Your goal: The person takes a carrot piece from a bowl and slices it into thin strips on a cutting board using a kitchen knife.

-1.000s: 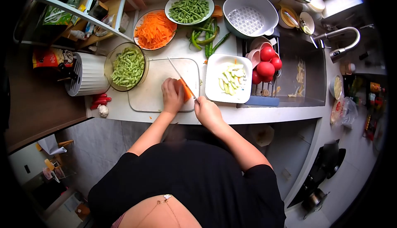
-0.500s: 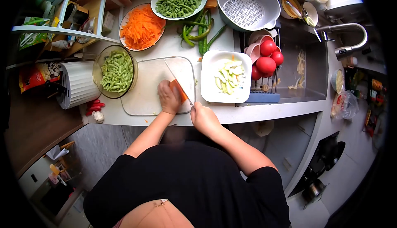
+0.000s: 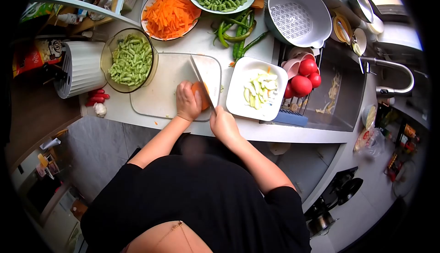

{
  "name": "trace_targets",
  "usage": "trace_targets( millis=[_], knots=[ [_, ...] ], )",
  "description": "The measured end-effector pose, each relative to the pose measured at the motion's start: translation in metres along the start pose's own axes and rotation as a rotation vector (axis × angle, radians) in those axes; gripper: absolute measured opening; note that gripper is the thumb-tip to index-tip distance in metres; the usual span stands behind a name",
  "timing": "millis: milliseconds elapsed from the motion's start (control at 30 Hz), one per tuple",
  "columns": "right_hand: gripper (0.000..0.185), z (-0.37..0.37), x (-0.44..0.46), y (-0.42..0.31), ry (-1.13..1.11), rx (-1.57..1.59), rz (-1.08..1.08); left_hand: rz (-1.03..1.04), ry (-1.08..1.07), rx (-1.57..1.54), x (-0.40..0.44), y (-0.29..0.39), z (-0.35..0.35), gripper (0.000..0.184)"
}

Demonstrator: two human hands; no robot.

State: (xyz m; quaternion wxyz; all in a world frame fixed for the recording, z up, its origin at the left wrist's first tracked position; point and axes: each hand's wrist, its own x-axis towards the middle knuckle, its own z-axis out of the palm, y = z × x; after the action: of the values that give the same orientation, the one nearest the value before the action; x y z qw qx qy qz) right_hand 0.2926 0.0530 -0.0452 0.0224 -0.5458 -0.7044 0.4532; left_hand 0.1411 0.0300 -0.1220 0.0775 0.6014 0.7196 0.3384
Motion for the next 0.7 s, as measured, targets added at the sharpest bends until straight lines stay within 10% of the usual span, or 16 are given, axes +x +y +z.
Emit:
trace_targets(
  millis=[700],
  knots=[
    [0.017,-0.011,-0.013,-0.031,-0.011,-0.041,0.018,-0.021,-0.005,0.031,-0.005,-0.002,0.004,0.043]
  ],
)
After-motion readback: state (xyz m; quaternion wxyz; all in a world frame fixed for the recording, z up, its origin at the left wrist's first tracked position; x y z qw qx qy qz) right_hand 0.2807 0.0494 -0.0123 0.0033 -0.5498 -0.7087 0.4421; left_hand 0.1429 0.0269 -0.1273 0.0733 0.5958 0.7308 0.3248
